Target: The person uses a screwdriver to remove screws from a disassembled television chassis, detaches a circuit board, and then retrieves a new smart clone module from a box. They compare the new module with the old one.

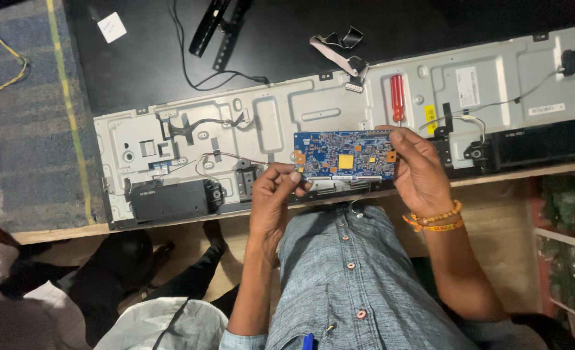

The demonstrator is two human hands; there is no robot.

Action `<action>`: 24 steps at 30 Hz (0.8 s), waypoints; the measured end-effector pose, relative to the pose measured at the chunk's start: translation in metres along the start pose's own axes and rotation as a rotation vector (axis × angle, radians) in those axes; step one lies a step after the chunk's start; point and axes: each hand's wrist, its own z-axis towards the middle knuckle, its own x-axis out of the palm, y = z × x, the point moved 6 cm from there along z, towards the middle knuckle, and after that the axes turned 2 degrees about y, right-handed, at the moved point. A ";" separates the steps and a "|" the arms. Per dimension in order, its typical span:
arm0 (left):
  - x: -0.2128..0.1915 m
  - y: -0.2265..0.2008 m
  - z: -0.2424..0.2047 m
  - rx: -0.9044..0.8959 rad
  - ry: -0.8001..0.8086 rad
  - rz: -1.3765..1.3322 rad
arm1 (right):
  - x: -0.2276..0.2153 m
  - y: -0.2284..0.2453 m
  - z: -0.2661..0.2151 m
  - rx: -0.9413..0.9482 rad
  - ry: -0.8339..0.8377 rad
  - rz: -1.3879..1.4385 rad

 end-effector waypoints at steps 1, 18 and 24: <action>-0.001 0.001 0.001 -0.003 -0.005 0.005 | 0.000 -0.001 0.001 0.003 -0.007 -0.007; -0.018 0.004 0.005 -0.026 -0.068 0.035 | 0.006 -0.019 0.014 0.040 0.016 -0.009; -0.019 0.005 0.003 -0.003 -0.034 0.042 | 0.006 -0.022 0.014 0.032 0.007 -0.001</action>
